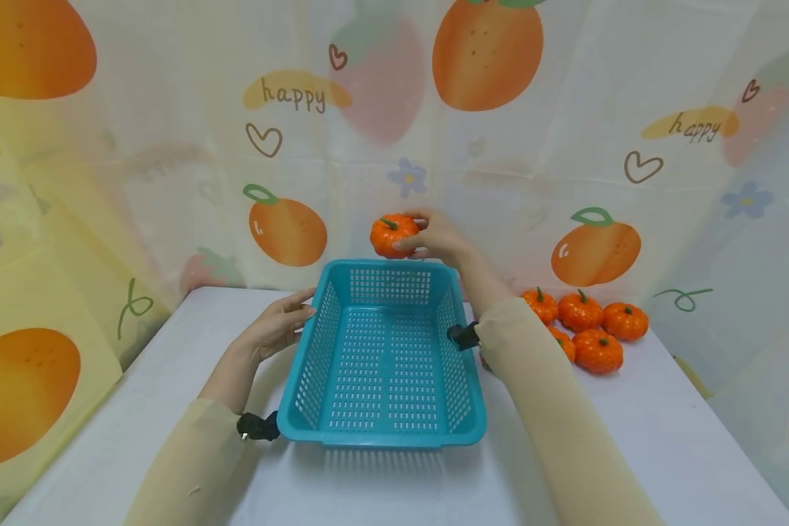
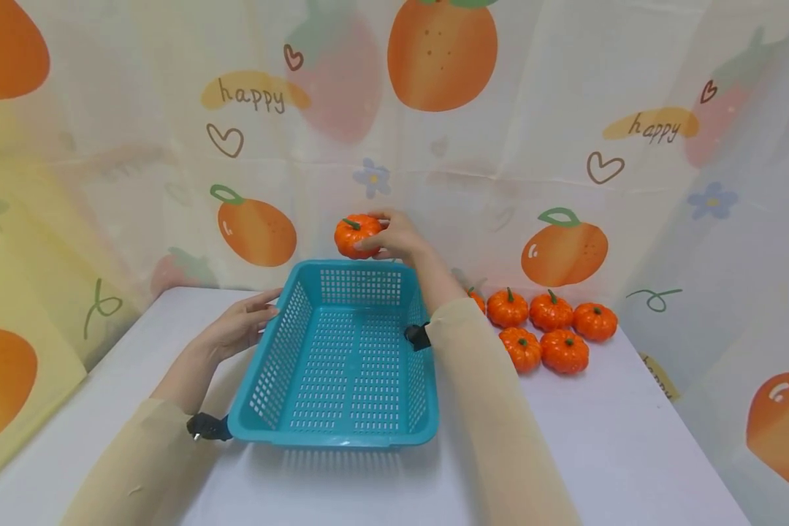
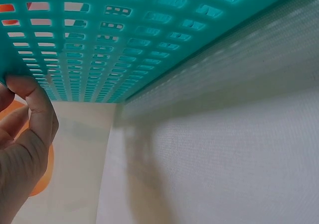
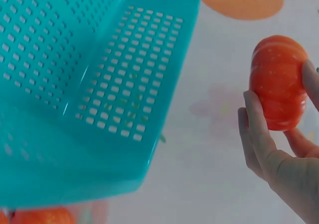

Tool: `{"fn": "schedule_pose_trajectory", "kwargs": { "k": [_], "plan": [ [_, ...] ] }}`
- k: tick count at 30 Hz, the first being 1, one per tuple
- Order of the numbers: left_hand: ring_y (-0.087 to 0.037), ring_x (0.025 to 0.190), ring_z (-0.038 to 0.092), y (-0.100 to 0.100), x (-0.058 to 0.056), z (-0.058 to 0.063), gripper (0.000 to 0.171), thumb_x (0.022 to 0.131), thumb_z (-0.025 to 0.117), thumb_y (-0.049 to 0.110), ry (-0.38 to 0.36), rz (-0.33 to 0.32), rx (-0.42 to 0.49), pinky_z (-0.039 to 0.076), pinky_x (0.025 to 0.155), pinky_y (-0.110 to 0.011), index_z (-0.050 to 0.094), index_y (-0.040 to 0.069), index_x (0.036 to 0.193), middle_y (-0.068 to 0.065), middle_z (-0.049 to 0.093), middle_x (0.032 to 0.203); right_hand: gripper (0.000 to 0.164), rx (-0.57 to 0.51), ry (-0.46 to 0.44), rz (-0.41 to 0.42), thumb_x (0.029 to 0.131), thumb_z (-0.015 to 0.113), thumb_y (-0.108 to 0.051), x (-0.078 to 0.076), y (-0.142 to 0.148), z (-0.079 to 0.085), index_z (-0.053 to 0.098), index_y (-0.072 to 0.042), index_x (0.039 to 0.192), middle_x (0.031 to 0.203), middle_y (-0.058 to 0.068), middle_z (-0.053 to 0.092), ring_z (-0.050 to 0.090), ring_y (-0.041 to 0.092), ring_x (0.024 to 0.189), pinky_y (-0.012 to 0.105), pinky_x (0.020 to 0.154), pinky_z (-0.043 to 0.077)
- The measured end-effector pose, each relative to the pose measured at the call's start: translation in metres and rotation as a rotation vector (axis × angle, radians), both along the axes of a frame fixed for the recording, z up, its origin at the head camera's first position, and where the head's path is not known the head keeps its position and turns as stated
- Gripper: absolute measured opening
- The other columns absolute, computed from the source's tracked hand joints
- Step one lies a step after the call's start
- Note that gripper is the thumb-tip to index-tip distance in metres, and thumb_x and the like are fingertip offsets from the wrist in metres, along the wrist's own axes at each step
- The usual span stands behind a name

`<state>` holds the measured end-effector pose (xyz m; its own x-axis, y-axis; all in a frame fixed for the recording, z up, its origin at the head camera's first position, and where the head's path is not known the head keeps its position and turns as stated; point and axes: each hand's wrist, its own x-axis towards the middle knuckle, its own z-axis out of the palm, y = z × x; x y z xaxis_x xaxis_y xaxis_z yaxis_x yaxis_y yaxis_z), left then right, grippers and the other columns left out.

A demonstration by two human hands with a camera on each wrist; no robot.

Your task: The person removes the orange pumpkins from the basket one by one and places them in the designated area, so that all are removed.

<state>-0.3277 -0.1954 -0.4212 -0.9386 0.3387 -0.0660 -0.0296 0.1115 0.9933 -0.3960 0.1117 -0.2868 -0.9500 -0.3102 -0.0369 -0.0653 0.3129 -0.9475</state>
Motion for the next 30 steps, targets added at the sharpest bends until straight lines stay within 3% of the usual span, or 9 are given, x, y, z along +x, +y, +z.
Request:
{"fn": "schedule_pose_trajectory", "kwargs": {
  "k": [13, 21, 30],
  "plan": [
    [-0.008, 0.094, 0.067, -0.001, 0.002, -0.001, 0.067, 0.102, 0.054, 0.025, 0.010, 0.000, -0.013, 0.057, 0.084, -0.026, 0.021, 0.012, 0.158, 0.000, 0.057, 0.109, 0.072, 0.021, -0.028, 0.023, 0.089, 0.070, -0.009, 0.013, 0.067, -0.002, 0.035, -0.013, 0.152, 0.156, 0.015, 0.036, 0.051, 0.035, 0.131, 0.049, 0.105, 0.049],
    [-0.009, 0.094, 0.068, 0.000, 0.002, -0.001, 0.069, 0.100, 0.057, 0.028, 0.003, 0.020, -0.021, 0.058, 0.085, -0.026, 0.022, 0.014, 0.158, 0.001, 0.058, 0.110, 0.072, 0.086, -0.041, -0.007, 0.092, 0.068, -0.014, 0.023, 0.111, -0.004, 0.032, -0.017, 0.153, 0.159, 0.013, 0.030, 0.047, 0.035, 0.134, 0.051, 0.110, 0.045],
    [-0.009, 0.094, 0.068, 0.000, 0.004, 0.000, 0.070, 0.100, 0.058, 0.029, 0.002, 0.026, -0.021, 0.058, 0.085, -0.026, 0.022, 0.015, 0.158, 0.001, 0.059, 0.109, 0.074, 0.063, -0.064, -0.025, 0.092, 0.069, -0.016, 0.031, 0.156, -0.006, 0.029, -0.017, 0.155, 0.160, 0.013, 0.025, 0.044, 0.030, 0.134, 0.044, 0.110, 0.046]
  ]
}}
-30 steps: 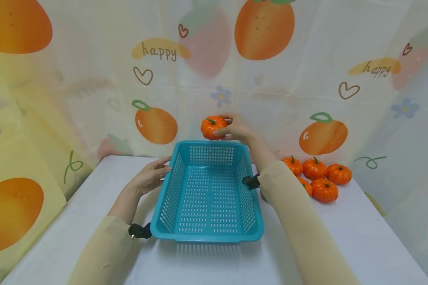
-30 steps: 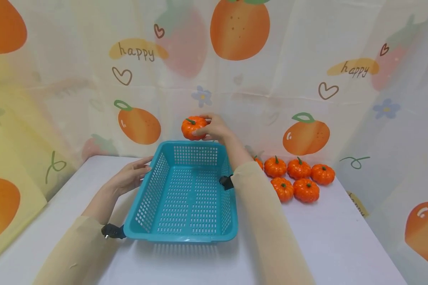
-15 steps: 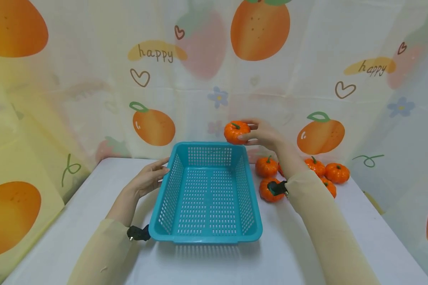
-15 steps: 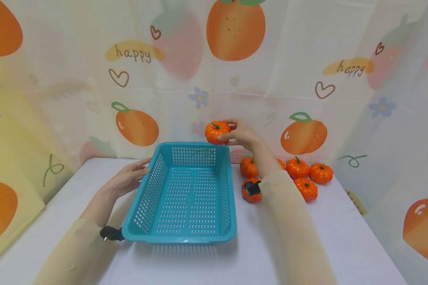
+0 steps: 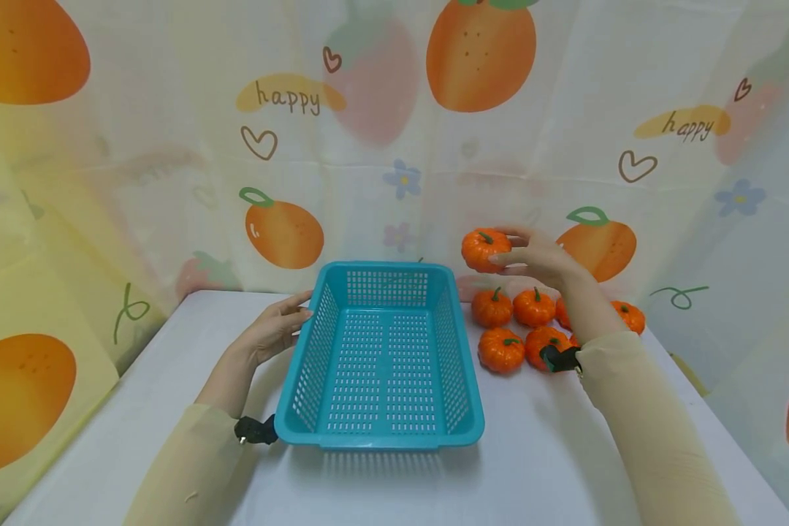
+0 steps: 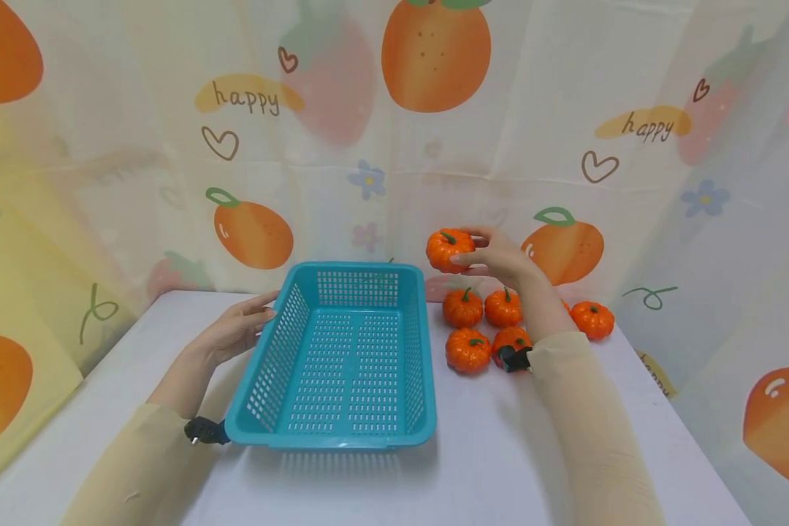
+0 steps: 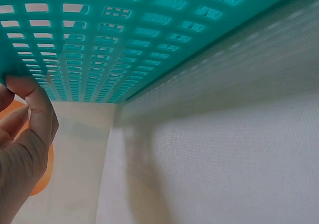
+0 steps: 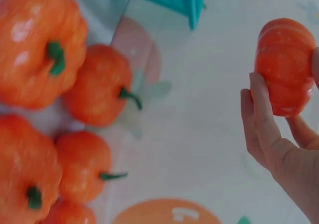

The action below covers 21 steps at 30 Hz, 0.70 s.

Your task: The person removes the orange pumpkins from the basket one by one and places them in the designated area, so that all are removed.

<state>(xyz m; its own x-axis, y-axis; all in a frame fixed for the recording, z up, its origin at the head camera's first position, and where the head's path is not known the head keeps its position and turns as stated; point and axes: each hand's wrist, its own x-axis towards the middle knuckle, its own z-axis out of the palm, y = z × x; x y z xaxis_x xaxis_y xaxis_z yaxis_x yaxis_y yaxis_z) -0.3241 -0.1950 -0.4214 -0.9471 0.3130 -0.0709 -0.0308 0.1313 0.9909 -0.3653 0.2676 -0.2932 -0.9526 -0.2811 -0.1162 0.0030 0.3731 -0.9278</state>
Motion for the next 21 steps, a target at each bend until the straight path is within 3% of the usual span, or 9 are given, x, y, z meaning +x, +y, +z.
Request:
{"fn": "schedule_pose_trajectory", "kwargs": {
  "k": [5, 12, 16, 21],
  "plan": [
    [-0.010, 0.095, 0.068, 0.001, 0.000, 0.000, 0.071, 0.099, 0.058, 0.030, -0.003, 0.007, -0.006, 0.058, 0.086, -0.027, 0.022, 0.015, 0.158, 0.001, 0.058, 0.111, 0.076, 0.032, -0.008, -0.027, 0.093, 0.069, -0.019, 0.009, 0.028, 0.000, 0.027, -0.019, 0.156, 0.163, 0.014, 0.019, 0.039, 0.031, 0.138, 0.042, 0.109, 0.048],
    [-0.011, 0.096, 0.068, 0.000, 0.000, 0.000, 0.071, 0.099, 0.058, 0.030, -0.003, 0.011, -0.008, 0.058, 0.087, -0.028, 0.022, 0.015, 0.158, 0.000, 0.058, 0.110, 0.083, 0.023, -0.014, -0.085, 0.093, 0.069, -0.022, 0.021, 0.067, -0.003, 0.018, -0.016, 0.159, 0.166, 0.017, 0.002, 0.034, 0.032, 0.139, 0.030, 0.100, 0.054],
    [-0.011, 0.096, 0.067, 0.000, 0.000, 0.000, 0.071, 0.099, 0.058, 0.030, -0.005, 0.008, -0.005, 0.058, 0.087, -0.028, 0.022, 0.015, 0.158, 0.000, 0.058, 0.110, 0.085, 0.042, 0.012, -0.134, 0.093, 0.069, -0.028, 0.031, 0.087, -0.004, 0.016, -0.017, 0.159, 0.162, 0.015, 0.010, 0.045, 0.021, 0.127, 0.025, 0.095, 0.056],
    [-0.010, 0.095, 0.067, 0.000, -0.001, 0.000, 0.070, 0.100, 0.058, 0.029, -0.003, -0.002, -0.003, 0.058, 0.087, -0.028, 0.022, 0.015, 0.158, 0.001, 0.058, 0.109, 0.080, 0.058, 0.021, -0.143, 0.096, 0.064, -0.027, 0.043, 0.114, -0.008, 0.016, -0.019, 0.159, 0.147, 0.002, 0.024, 0.052, 0.005, 0.110, 0.020, 0.091, 0.056]
  ]
}}
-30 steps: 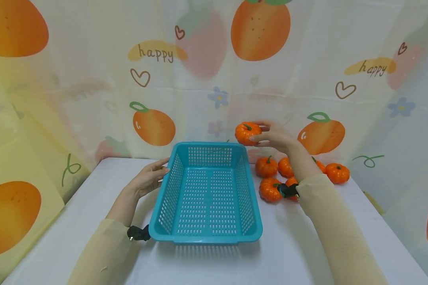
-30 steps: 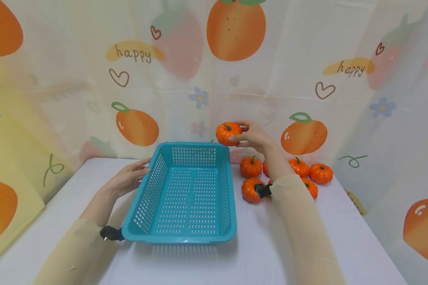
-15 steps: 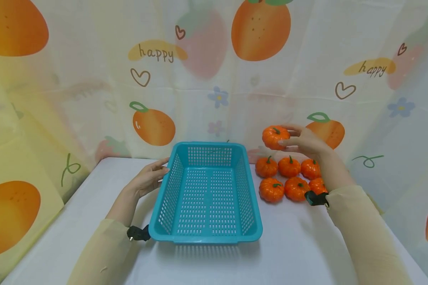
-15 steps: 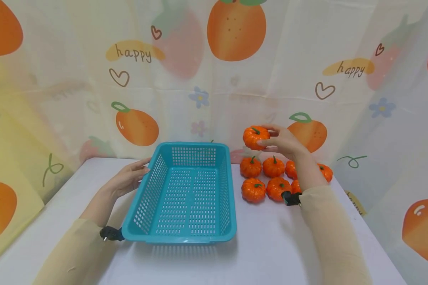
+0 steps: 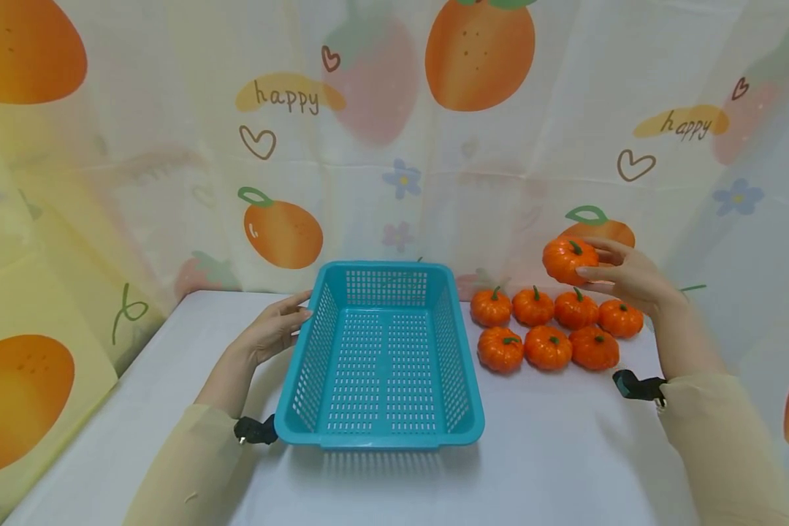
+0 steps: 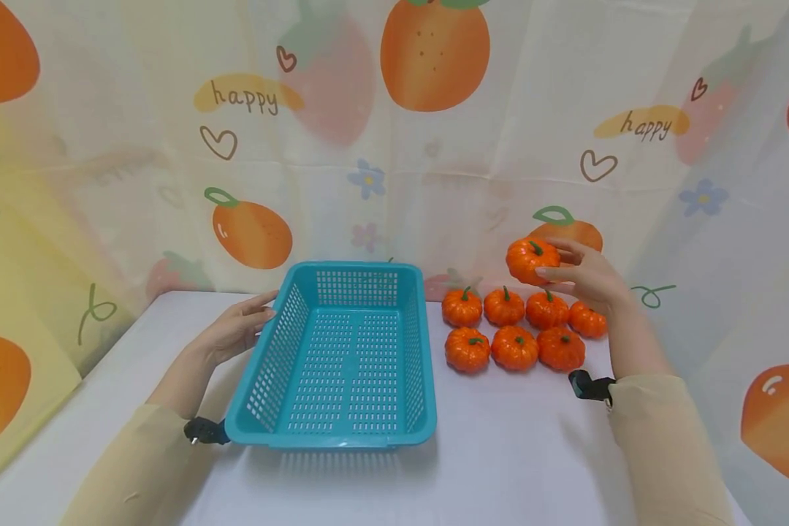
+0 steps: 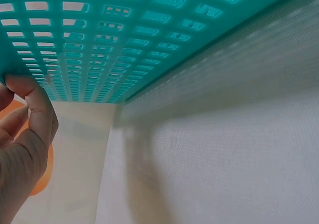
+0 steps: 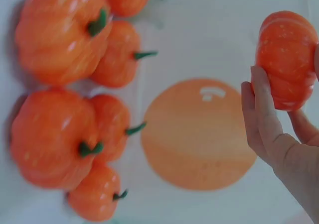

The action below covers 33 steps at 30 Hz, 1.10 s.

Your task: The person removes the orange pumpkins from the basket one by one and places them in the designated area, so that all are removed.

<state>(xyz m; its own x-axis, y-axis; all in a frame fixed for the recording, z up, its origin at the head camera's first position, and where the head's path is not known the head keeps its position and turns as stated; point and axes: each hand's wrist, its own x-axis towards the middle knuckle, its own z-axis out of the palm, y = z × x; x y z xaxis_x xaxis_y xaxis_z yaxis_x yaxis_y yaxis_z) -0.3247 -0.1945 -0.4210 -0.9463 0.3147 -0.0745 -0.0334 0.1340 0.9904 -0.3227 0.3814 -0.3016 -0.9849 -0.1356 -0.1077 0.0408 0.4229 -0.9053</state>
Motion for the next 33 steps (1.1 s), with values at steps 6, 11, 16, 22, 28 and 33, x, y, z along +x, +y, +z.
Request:
{"fn": "schedule_pose_trajectory", "kwargs": {
  "k": [6, 11, 16, 22, 28, 33],
  "plan": [
    [-0.010, 0.094, 0.067, 0.000, 0.000, 0.003, 0.069, 0.100, 0.058, 0.028, 0.007, -0.001, -0.001, 0.058, 0.084, -0.026, 0.022, 0.014, 0.158, 0.001, 0.059, 0.108, 0.082, 0.005, -0.030, -0.017, 0.099, 0.060, -0.025, 0.010, 0.032, -0.012, 0.007, -0.019, 0.160, 0.148, 0.007, 0.021, 0.052, -0.003, 0.102, 0.016, 0.085, 0.056],
    [-0.009, 0.093, 0.067, 0.001, 0.000, 0.004, 0.069, 0.100, 0.058, 0.027, -0.005, 0.002, 0.000, 0.058, 0.085, -0.026, 0.023, 0.014, 0.158, 0.001, 0.059, 0.108, 0.087, 0.085, -0.051, -0.036, 0.099, 0.058, -0.033, 0.017, 0.054, -0.026, -0.001, -0.011, 0.160, 0.149, 0.015, 0.018, 0.053, -0.009, 0.097, 0.017, 0.088, 0.055],
    [-0.010, 0.096, 0.067, 0.002, 0.000, 0.002, 0.067, 0.101, 0.056, 0.026, -0.014, 0.006, -0.002, 0.057, 0.087, -0.026, 0.022, 0.015, 0.158, 0.002, 0.058, 0.110, 0.078, 0.051, -0.084, -0.051, 0.099, 0.058, -0.030, 0.024, 0.075, -0.041, 0.009, -0.016, 0.159, 0.145, 0.008, 0.024, 0.056, -0.013, 0.094, 0.016, 0.086, 0.056],
    [-0.010, 0.097, 0.067, 0.002, 0.000, 0.001, 0.067, 0.101, 0.056, 0.026, -0.015, 0.011, 0.001, 0.057, 0.087, -0.026, 0.022, 0.015, 0.158, 0.002, 0.058, 0.109, 0.073, 0.019, -0.100, -0.071, 0.099, 0.059, -0.025, 0.034, 0.099, -0.057, 0.014, -0.020, 0.157, 0.139, 0.006, 0.028, 0.058, -0.012, 0.092, 0.020, 0.084, 0.058],
    [-0.008, 0.093, 0.067, 0.000, 0.000, 0.001, 0.067, 0.101, 0.055, 0.025, -0.016, 0.008, 0.009, 0.057, 0.085, -0.025, 0.023, 0.013, 0.158, 0.003, 0.058, 0.106, 0.064, -0.161, -0.174, -0.094, 0.098, 0.059, -0.015, 0.045, 0.121, -0.071, 0.022, -0.026, 0.150, 0.130, 0.000, 0.032, 0.063, -0.003, 0.090, 0.023, 0.083, 0.059],
    [-0.008, 0.093, 0.068, -0.001, 0.000, 0.000, 0.068, 0.101, 0.056, 0.026, -0.017, 0.001, 0.015, 0.058, 0.085, -0.025, 0.022, 0.013, 0.158, 0.003, 0.059, 0.107, 0.062, -0.186, -0.236, -0.121, 0.098, 0.060, -0.015, 0.051, 0.136, -0.085, 0.025, -0.028, 0.146, 0.141, 0.026, 0.018, 0.063, 0.000, 0.090, 0.028, 0.086, 0.059]
  ]
}}
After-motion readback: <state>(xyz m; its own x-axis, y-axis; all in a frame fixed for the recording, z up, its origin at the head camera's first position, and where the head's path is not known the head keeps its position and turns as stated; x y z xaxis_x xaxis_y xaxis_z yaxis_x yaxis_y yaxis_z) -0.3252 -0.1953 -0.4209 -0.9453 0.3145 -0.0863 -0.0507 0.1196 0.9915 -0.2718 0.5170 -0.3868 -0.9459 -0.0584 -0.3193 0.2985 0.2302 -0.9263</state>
